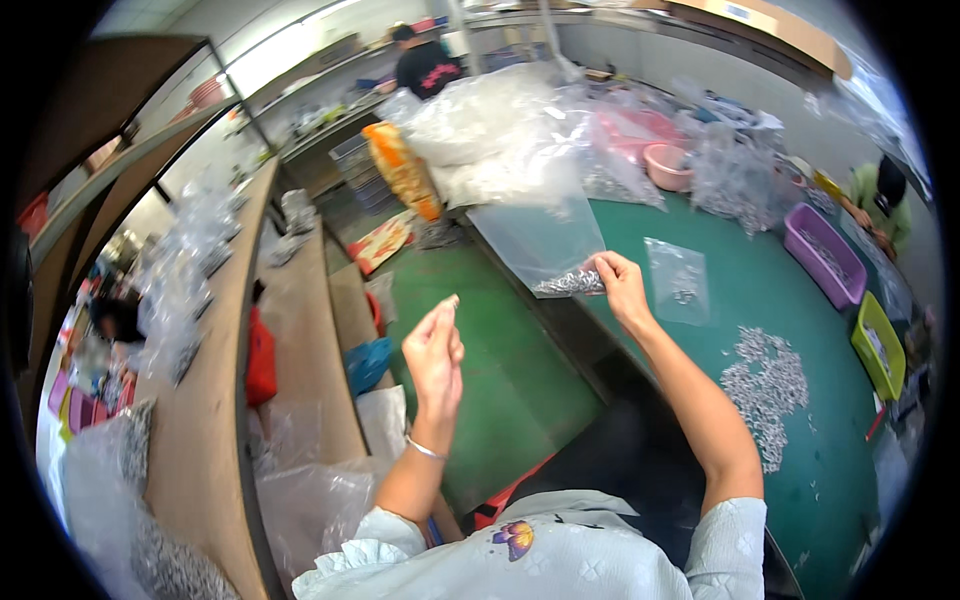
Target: The person repeatedly picks up small silver metal hooks and a small cylindrical component from a green table, joins them by hand, and places the assembled units into a clear plastic bag. The process is repetitive and focused on manual assembly of small hardware components.
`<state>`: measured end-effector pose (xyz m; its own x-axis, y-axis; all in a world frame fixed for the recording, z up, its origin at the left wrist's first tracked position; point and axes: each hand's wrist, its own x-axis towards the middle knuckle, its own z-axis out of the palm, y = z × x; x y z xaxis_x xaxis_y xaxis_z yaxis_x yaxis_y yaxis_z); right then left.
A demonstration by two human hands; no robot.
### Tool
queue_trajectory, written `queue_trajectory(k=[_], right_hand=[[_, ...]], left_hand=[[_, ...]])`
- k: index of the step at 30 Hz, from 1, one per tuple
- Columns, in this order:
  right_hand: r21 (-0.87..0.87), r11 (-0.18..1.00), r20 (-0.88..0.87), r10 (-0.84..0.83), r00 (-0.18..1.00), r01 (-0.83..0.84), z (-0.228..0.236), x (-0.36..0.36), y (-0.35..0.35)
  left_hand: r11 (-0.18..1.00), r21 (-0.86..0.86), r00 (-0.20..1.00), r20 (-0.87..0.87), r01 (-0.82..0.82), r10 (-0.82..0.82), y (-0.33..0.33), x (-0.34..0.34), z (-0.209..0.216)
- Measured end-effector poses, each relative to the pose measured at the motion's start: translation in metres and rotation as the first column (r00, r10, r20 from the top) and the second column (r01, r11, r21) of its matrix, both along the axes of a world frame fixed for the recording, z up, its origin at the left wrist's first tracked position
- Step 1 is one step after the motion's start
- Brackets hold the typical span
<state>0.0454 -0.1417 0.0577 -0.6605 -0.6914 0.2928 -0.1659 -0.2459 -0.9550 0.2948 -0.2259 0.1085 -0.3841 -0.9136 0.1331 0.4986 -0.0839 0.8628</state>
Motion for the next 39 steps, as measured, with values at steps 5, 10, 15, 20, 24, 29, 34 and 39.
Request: queue_trajectory(k=[5,10,15,20,24,29,34,39], right_hand=[[0.007,0.955,0.081,-0.296,0.952,0.296,-0.052,-0.067,0.014],[-0.063,0.900,-0.006,-0.432,0.902,0.430,-0.080,-0.089,-0.017],[0.301,0.848,-0.010,-0.455,0.891,0.436,-0.103,-0.093,-0.018],[0.022,0.859,-0.340,-0.475,0.812,0.512,-0.049,-0.075,-0.031],[0.149,0.932,-0.346,-0.265,0.900,0.331,-0.001,-0.096,-0.036],[0.552,0.804,-0.439,0.055,0.897,0.222,0.041,-0.104,-0.057],[0.682,0.718,-0.400,0.209,0.892,0.137,0.042,-0.089,-0.069],[0.701,0.670,-0.487,0.198,0.851,0.245,0.030,-0.066,-0.075]], left_hand=[[0.963,-0.125,0.970,0.084,0.238,-0.229,-0.033,-0.116,0.034],[0.937,-0.252,0.954,0.237,0.243,-0.184,-0.064,-0.222,0.045],[0.954,-0.157,0.923,0.331,0.256,-0.193,-0.085,-0.267,-0.002],[0.961,-0.031,0.918,0.304,0.276,-0.254,-0.084,-0.261,-0.042],[0.949,0.006,0.919,0.248,0.314,-0.306,-0.077,-0.256,-0.048],[0.948,0.010,0.906,0.291,0.318,-0.307,-0.079,-0.241,-0.050],[0.942,-0.018,0.893,0.323,0.336,-0.313,-0.088,-0.225,-0.059],[0.956,0.048,0.904,0.315,0.289,-0.289,-0.086,-0.213,-0.064]])
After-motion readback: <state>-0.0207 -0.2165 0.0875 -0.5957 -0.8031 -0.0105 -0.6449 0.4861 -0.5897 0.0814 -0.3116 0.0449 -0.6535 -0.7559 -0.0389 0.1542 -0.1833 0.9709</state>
